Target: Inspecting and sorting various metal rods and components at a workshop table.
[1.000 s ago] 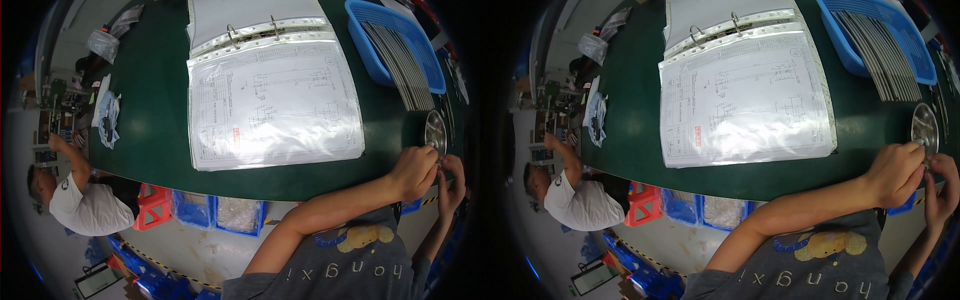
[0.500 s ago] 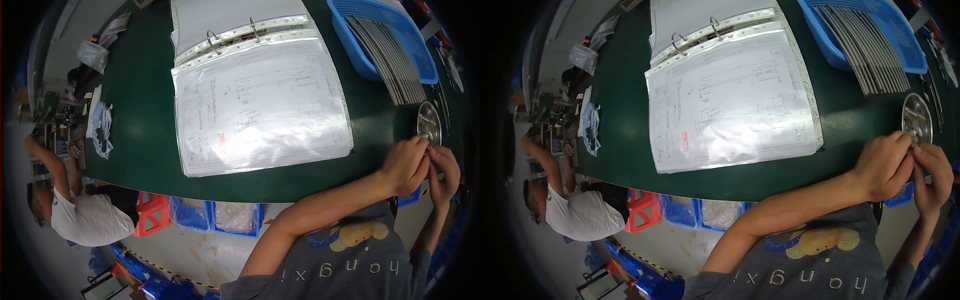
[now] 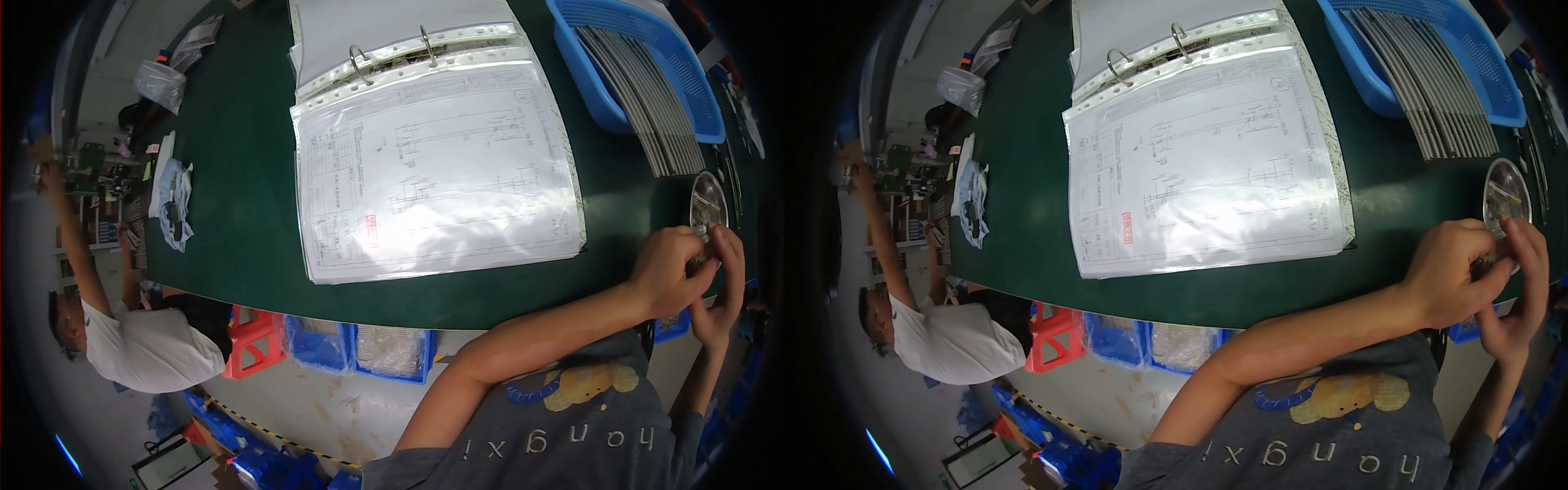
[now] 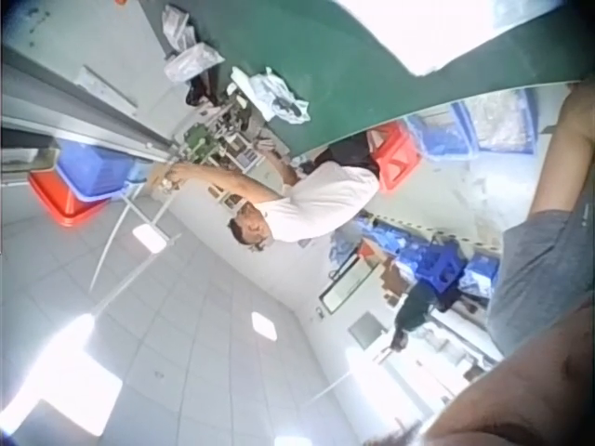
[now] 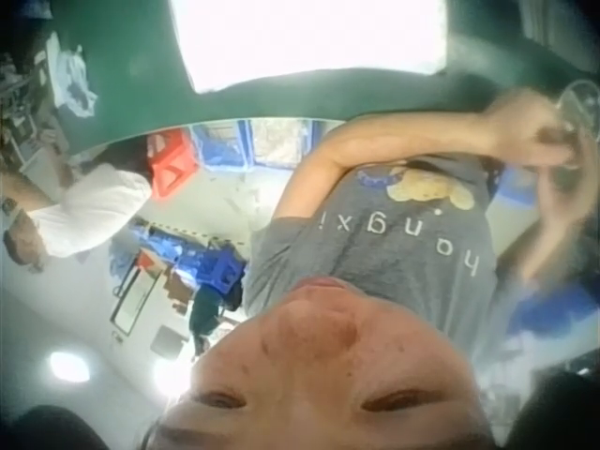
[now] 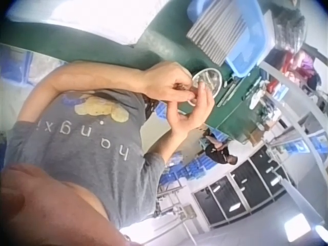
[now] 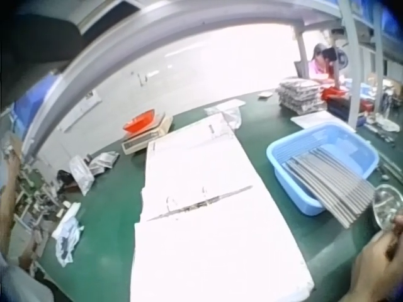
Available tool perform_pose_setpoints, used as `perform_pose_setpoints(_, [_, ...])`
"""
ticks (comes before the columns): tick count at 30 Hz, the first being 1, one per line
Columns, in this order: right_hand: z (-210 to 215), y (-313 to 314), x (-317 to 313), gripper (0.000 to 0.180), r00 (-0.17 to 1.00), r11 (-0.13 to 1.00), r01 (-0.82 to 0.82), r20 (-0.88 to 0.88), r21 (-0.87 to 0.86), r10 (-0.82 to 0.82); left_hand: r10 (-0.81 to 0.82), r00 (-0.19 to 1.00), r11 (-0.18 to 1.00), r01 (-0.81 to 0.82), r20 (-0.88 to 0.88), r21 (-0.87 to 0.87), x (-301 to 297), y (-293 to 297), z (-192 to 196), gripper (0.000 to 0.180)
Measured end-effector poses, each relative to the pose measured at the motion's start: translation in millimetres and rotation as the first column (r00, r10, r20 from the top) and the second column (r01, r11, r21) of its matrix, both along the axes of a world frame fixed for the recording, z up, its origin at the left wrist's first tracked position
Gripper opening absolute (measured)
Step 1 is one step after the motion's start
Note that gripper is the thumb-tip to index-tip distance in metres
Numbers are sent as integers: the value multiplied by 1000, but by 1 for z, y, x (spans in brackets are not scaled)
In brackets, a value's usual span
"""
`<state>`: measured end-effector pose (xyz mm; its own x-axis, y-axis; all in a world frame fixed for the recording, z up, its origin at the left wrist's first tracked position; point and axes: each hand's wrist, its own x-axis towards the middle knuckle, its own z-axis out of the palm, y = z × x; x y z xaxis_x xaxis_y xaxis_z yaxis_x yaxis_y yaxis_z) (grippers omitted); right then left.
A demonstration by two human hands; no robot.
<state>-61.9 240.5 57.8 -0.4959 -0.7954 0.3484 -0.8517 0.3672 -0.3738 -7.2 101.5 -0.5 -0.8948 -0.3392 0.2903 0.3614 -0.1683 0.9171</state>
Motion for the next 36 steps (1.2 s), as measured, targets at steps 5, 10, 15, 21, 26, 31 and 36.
perform_pose_setpoints(5, [-5, -7, 1, 60, 998, 998, -63, 19, 28, 63, 58, 998, 996, -56, -25, 69, -2, 6, -3, 17])
perform_pose_setpoints(10, [-7, -11, 0, 57, 996, 996, -87, 20, 33, 87, -17, 1000, 973, 18, -5, 228, -1, 3, -2, 18])
perform_pose_setpoints(15, [-7, -11, -1, 54, 996, 995, -89, 28, 33, 89, -50, 999, 957, 51, -11, 285, -2, 6, -3, 19])
perform_pose_setpoints(21, [-9, -13, 0, 53, 995, 995, -91, 35, 47, 90, -103, 994, 943, 105, -23, 314, 0, 1, -5, 19])
perform_pose_setpoints(26, [-12, -12, 6, 57, 995, 995, -97, 34, 22, 96, -19, 994, 956, 48, -103, 288, 2, 4, -6, 17])
perform_pose_setpoints(31, [-43, -20, 30, 67, 996, 980, -65, 47, -186, 75, 80, 958, 917, -179, -275, -356, 44, -46, 4, 21])
perform_pose_setpoints(36, [-69, -37, 47, 51, 981, 988, -154, 119, -11, 155, -137, 934, 564, -201, -331, -801, 87, -104, -16, 28])
